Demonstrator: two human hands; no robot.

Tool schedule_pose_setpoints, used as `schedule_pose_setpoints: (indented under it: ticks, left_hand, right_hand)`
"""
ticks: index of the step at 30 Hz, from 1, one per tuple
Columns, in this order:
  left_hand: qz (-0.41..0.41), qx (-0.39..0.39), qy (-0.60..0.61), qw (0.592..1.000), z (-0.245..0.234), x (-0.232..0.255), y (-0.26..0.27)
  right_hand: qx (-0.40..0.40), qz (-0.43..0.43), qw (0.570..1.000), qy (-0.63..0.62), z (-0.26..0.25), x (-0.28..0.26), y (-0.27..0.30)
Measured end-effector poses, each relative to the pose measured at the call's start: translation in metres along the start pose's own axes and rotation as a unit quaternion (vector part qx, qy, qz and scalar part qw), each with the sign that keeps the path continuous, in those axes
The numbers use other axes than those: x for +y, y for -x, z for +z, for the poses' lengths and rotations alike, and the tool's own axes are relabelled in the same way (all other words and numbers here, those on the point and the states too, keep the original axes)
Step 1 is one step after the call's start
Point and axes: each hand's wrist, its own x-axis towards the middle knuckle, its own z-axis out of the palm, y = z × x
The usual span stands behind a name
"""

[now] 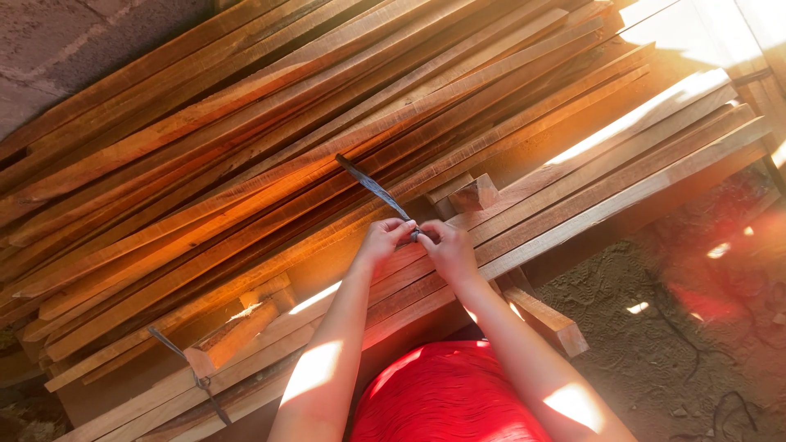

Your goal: Bundling several thin wood planks together using plastic straps.

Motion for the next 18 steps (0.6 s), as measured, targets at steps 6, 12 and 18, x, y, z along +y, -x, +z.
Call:
schedule_pose_setpoints:
  ticks: [6, 12, 18]
  left_hand:
    - [-0.072, -0.01, 0.018, 0.997, 0.003, 0.003, -0.014]
    - [-0.086, -0.005, 0.087, 0.992, 0.006, -0.018, -0.045]
    - [-0.183, 0.166, 0.083, 0.965, -0.002, -0.07, -0.092]
  right_hand:
    - [0.094, -0.116, 0.988, -0.024, 0.005, -0.006, 0.008]
    - [0.099, -0.111, 0.987, -0.051, 0.007, 0.004, 0.0]
    - [0.062, -0.176, 0.981, 0.061, 0.0, -0.002, 0.01]
